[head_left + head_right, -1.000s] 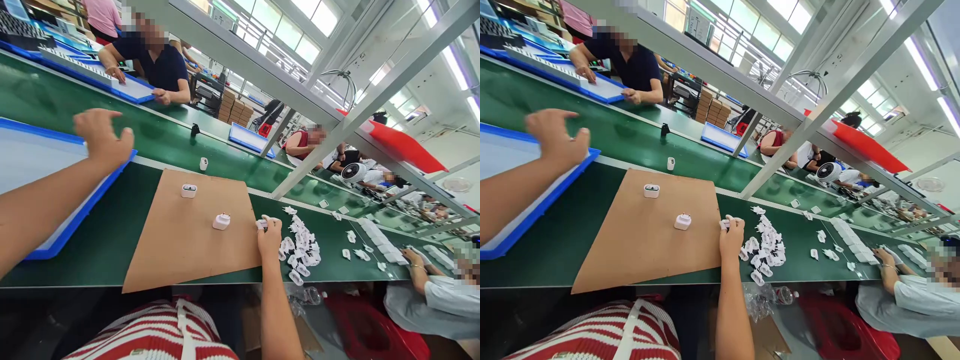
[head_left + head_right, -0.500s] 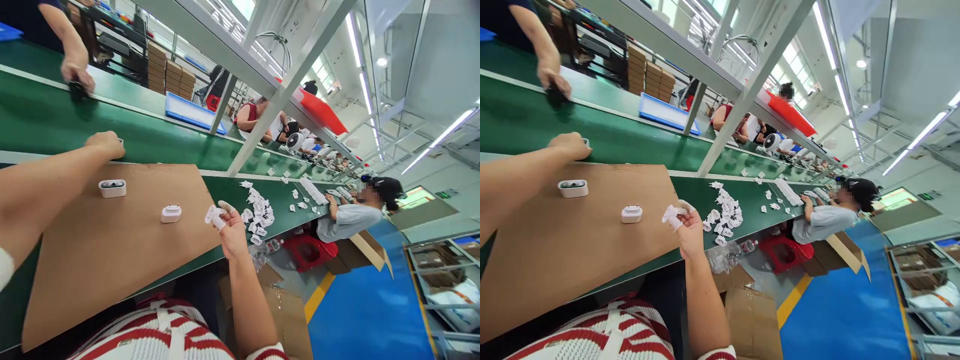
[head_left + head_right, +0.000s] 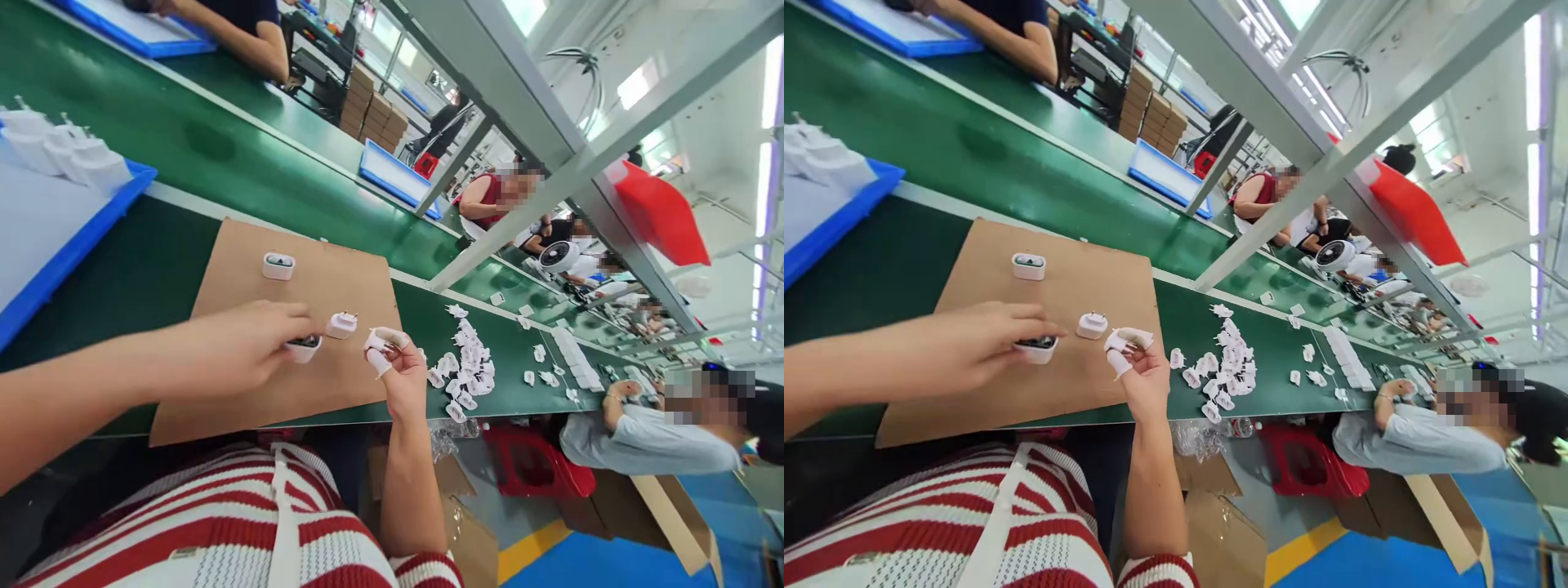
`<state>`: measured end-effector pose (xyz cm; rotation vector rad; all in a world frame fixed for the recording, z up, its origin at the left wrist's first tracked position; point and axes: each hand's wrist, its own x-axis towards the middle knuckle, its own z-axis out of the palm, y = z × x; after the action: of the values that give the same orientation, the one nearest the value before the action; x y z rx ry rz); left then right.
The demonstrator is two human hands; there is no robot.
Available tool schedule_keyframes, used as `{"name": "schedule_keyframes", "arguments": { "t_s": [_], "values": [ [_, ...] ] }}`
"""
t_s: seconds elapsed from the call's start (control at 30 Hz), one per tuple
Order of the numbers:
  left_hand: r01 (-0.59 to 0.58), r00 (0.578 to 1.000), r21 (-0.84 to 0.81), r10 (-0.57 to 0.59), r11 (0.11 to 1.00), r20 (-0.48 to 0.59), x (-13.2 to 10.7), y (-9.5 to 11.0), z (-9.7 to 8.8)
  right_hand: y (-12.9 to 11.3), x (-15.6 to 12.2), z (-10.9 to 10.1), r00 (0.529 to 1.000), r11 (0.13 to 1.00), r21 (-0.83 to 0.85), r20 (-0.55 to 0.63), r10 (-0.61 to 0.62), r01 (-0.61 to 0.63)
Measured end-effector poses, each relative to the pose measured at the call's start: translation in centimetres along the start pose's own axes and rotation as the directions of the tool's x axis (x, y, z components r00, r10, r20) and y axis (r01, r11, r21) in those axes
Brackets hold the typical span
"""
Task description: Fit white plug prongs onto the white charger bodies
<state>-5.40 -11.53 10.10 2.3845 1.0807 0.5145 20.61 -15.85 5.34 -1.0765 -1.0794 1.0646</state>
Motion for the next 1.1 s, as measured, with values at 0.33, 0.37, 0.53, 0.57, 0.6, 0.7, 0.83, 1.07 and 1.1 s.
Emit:
{"name": "schedule_keyframes", "arguments": {
  "t_s": [0.33, 0.37, 0.53, 0.57, 0.6, 0.7, 0.83, 1.07, 1.1],
  "values": [
    [0.236, 0.938, -0.372, -0.311, 0.898, -0.154, -5.3, -3.6, 7.9, -0.2, -0.9, 5.2, 0.794, 0.657, -0.534, 0.584, -0.168, 0.532],
    [0.232, 0.934, -0.386, -0.315, 0.893, -0.168, -5.4, -3.6, 8.0, -0.3, -0.9, 5.7, 0.773, 0.595, -0.566, 0.614, -0.159, 0.571],
    [0.178, 0.938, -0.430, -0.284, 0.885, -0.197, -5.5, -3.6, 8.3, -1.0, -1.0, 7.9, 0.697, 0.328, -0.653, 0.717, -0.025, 0.683],
    [0.167, 0.939, -0.445, -0.280, 0.880, -0.201, -5.6, -3.7, 8.4, -1.1, -1.1, 8.2, 0.679, 0.277, -0.652, 0.734, 0.000, 0.706],
    [0.157, 0.939, -0.457, -0.275, 0.875, -0.205, -5.6, -3.8, 8.5, -1.2, -1.2, 8.5, 0.664, 0.229, -0.649, 0.748, 0.019, 0.725],
    [0.142, 0.938, -0.469, -0.269, 0.872, -0.217, -5.7, -3.9, 8.6, -1.6, -1.4, 9.2, 0.641, 0.117, -0.642, 0.766, 0.049, 0.758],
    [0.139, 0.937, -0.473, -0.269, 0.870, -0.221, -5.7, -3.8, 8.4, -1.9, -1.6, 9.5, 0.661, 0.095, -0.661, 0.750, 0.038, 0.744],
    [0.165, 0.935, -0.463, -0.287, 0.871, -0.207, -5.7, -3.9, 8.5, -1.8, -1.5, 9.1, 0.697, 0.134, -0.693, 0.717, 0.020, 0.709],
    [0.169, 0.935, -0.462, -0.290, 0.871, -0.206, -5.7, -4.0, 8.6, -1.8, -1.5, 9.2, 0.688, 0.131, -0.684, 0.726, 0.027, 0.717]
  ]
}}
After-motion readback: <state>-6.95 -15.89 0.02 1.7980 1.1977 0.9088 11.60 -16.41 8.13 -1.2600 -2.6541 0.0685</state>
